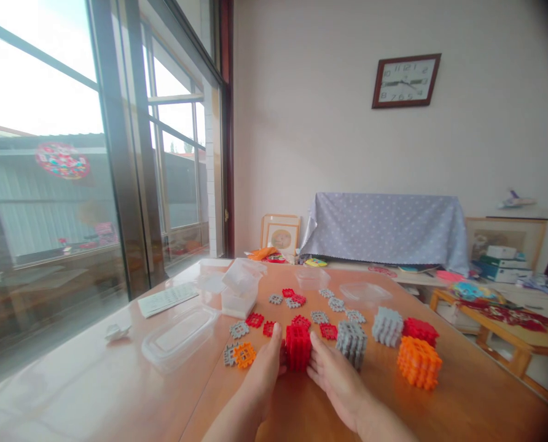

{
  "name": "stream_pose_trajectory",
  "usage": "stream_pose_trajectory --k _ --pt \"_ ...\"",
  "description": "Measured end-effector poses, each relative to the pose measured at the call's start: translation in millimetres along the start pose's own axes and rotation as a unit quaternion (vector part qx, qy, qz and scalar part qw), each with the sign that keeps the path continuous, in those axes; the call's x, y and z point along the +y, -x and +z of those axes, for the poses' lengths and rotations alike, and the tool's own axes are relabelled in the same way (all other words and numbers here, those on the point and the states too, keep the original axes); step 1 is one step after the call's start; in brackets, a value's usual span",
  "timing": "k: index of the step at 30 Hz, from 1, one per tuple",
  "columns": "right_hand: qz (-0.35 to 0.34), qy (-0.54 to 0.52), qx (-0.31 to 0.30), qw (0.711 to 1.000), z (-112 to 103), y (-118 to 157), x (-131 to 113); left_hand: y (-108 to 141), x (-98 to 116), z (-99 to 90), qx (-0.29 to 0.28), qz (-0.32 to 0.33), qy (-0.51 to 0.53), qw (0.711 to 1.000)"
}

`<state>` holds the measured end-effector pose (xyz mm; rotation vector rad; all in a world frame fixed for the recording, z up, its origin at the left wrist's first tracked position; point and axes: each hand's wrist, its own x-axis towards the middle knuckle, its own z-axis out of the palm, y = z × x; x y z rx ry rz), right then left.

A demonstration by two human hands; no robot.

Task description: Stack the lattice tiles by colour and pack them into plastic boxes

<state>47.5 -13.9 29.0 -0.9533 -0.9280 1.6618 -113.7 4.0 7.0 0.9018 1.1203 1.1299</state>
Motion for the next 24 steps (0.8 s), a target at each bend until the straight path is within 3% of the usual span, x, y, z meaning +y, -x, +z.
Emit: stream_pose_trajectory --k 4,8,12,15,18,21,24 --pt "-0.006 -0.003 0.006 1.0 -5 -1 3 2 1 0.5 0.003 -0.006 -0.002 1.0" --pt "-0.021 0.021 0.024 0.999 -13 -4 10 16 7 -1.7 0.027 0.052 -0.059 0.997" --pt "-0.09 0.062 0.078 0.991 -22 -8 16 21 15 -27.7 0.076 0.139 -0.126 0.979" --pt "-0.154 0.089 0.128 0.976 -23 -7 15 18 17 -60.8 0.144 0.199 -0.252 0.936" --pt "-0.184 0.109 0.121 0.969 -18 2 10 21 17 -86.6 0.191 0.199 -0.413 0.868" --pt "-0.195 0.133 0.096 0.967 -9 13 7 30 17 -92.6 0.189 0.179 -0.51 0.82" --pt "-0.192 0.147 0.079 0.967 -2 21 6 36 17 -85.7 0.179 0.173 -0.567 0.785"
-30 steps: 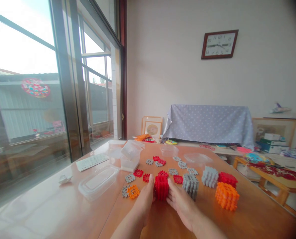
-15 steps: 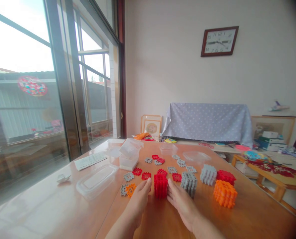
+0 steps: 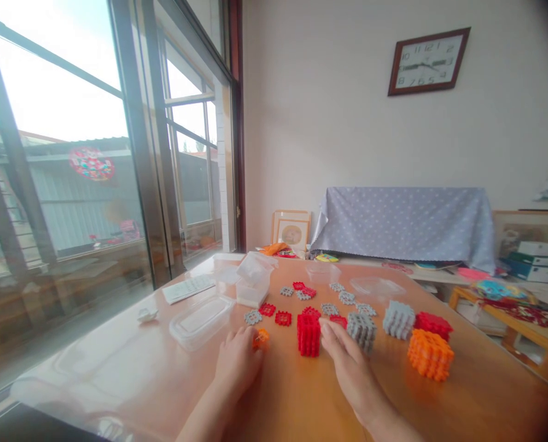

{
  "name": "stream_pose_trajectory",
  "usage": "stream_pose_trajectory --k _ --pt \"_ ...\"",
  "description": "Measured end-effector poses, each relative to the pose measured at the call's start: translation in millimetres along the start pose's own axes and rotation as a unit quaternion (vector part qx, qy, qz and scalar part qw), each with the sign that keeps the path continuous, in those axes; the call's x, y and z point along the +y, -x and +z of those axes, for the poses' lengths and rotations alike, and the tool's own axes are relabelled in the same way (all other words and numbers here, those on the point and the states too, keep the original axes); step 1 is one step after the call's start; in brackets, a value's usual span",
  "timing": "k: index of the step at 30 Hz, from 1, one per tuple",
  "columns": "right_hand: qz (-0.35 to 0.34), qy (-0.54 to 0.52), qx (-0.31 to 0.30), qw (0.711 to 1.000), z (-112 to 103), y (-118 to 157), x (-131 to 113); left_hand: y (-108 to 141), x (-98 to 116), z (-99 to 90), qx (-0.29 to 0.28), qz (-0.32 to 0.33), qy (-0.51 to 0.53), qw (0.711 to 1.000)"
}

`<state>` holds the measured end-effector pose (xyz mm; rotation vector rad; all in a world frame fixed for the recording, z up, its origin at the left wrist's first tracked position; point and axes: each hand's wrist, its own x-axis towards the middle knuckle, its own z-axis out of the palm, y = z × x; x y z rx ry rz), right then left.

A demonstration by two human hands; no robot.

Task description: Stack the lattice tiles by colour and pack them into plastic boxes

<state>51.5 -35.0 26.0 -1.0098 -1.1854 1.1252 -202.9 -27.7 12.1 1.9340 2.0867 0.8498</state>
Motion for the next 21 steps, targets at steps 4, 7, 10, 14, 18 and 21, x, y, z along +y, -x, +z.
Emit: stream_pose_trajectory --k 4,7,10,14,18,21 --pt "-0.017 0.016 -0.018 1.0 3 8 -7 2 5 1.8 -0.001 0.021 -0.07 0.997" --pt "-0.034 0.02 -0.019 0.999 4 14 -14 -1 2 2.2 0.017 0.048 -0.092 0.994" --pt "-0.045 0.015 0.004 0.999 2 21 -16 -4 -1 0.6 0.086 0.063 -0.051 0.993" --pt "-0.069 0.02 0.034 0.997 -3 30 -15 1 20 -5.0 0.135 0.053 0.173 0.974" --pt "-0.048 0.034 0.025 0.998 -4 37 -17 24 69 -5.6 0.033 -0.027 0.494 0.869" --pt "-0.008 0.017 0.012 1.0 -5 41 -19 42 99 5.5 -0.053 -0.048 0.603 0.795"
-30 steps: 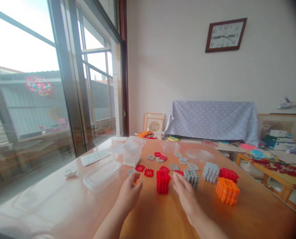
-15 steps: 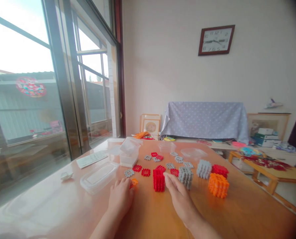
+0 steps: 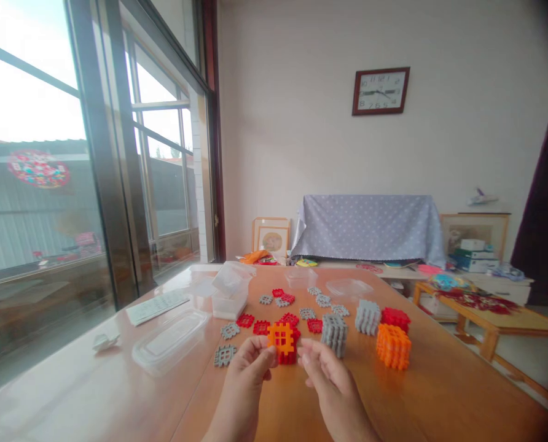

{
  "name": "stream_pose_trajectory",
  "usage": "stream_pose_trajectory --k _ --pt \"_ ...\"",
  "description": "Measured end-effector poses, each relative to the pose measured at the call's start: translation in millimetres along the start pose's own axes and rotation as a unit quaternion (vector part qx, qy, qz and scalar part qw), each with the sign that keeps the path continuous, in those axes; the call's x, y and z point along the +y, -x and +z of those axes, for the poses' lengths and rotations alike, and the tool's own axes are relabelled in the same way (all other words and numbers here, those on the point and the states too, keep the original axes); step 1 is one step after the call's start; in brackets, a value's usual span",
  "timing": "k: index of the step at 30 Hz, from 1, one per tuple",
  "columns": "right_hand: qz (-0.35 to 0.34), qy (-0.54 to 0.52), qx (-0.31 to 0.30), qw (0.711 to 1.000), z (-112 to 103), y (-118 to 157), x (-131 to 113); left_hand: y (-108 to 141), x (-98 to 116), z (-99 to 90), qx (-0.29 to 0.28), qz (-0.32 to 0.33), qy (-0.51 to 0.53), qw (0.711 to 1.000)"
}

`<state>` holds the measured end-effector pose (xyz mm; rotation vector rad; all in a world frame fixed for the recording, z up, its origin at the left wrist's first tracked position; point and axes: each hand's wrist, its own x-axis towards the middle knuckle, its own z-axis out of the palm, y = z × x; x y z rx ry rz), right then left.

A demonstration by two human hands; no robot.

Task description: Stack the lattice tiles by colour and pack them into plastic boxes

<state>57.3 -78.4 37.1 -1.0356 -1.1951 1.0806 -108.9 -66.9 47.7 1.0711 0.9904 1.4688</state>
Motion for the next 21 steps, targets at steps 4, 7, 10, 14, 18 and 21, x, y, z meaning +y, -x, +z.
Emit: stream_pose_trajectory --k 4,7,10,14,18,21 --pt "0.019 -0.018 0.008 1.0 -8 2 5 9 -22 25.4 -0.043 -0.069 0.096 0.992" --pt "0.008 -0.023 0.017 1.0 -19 1 11 10 -36 37.3 -0.077 -0.092 0.115 0.986" --pt "0.007 -0.023 0.031 0.999 -32 0 12 10 -38 46.4 -0.086 -0.094 0.096 0.987" --pt "0.021 0.018 0.023 0.999 -51 -1 8 11 -33 53.3 -0.062 -0.083 0.019 0.994" --pt "0.002 0.09 -0.018 0.996 -71 -5 5 8 -38 59.6 -0.114 -0.102 -0.008 0.988" --pt "-0.055 0.15 0.006 0.987 -80 -7 8 3 -48 67.4 -0.144 -0.126 0.011 0.981"
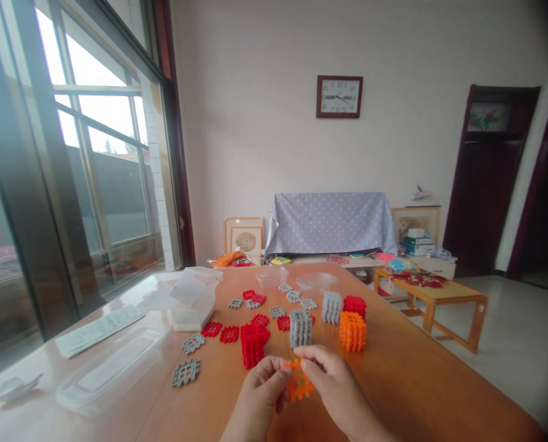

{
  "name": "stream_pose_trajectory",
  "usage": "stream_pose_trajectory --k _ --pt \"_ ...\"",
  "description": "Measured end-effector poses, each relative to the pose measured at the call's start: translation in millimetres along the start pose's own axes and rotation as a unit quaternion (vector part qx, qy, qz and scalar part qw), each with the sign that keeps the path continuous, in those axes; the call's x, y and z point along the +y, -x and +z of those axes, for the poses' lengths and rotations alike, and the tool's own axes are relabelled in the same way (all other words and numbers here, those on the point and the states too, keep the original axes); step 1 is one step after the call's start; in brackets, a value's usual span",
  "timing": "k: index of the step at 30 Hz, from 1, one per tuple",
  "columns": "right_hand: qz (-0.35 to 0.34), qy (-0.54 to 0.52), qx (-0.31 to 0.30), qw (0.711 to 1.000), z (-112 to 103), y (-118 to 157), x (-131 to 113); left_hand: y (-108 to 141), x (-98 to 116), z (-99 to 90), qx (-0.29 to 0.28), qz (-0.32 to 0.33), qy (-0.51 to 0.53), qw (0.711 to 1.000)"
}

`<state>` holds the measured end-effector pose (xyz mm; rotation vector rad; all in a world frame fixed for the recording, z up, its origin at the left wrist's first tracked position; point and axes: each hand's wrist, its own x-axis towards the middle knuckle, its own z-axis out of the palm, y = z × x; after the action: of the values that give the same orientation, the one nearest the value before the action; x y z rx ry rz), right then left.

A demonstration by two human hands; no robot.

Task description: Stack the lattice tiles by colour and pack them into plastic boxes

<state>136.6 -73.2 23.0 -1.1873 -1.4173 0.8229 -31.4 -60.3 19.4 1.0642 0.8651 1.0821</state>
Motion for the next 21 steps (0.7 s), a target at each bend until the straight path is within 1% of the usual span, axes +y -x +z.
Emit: stream_pose_trajectory --k 2,4,6,11,13,16,19,21 --pt "-0.032 0.06 0.048 0.997 -2 1 6 -5 -4 4.8 -0.004 -0.021 0.042 0.999" --pt "-0.068 0.128 0.084 0.986 -3 5 11 -10 -7 9.8 -0.005 -0.047 0.093 0.995" --pt "-0.103 0.189 0.094 0.972 -4 9 15 -14 -10 14.5 -0.009 -0.066 0.134 0.989" --pt "-0.142 0.297 0.113 0.938 -15 14 17 -25 -20 27.0 -0.031 -0.107 0.191 0.975" --pt "-0.158 0.321 0.116 0.926 -21 15 16 -28 -24 33.1 -0.033 -0.121 0.2 0.972" --pt "-0.16 0.338 0.113 0.92 -28 14 17 -31 -23 42.6 -0.045 -0.124 0.199 0.971" --pt "-0.149 0.33 0.109 0.926 -38 12 18 -30 -18 50.1 -0.068 -0.121 0.195 0.971" --pt "-0.14 0.31 0.105 0.934 -49 8 19 -29 -14 52.9 -0.08 -0.12 0.179 0.973"
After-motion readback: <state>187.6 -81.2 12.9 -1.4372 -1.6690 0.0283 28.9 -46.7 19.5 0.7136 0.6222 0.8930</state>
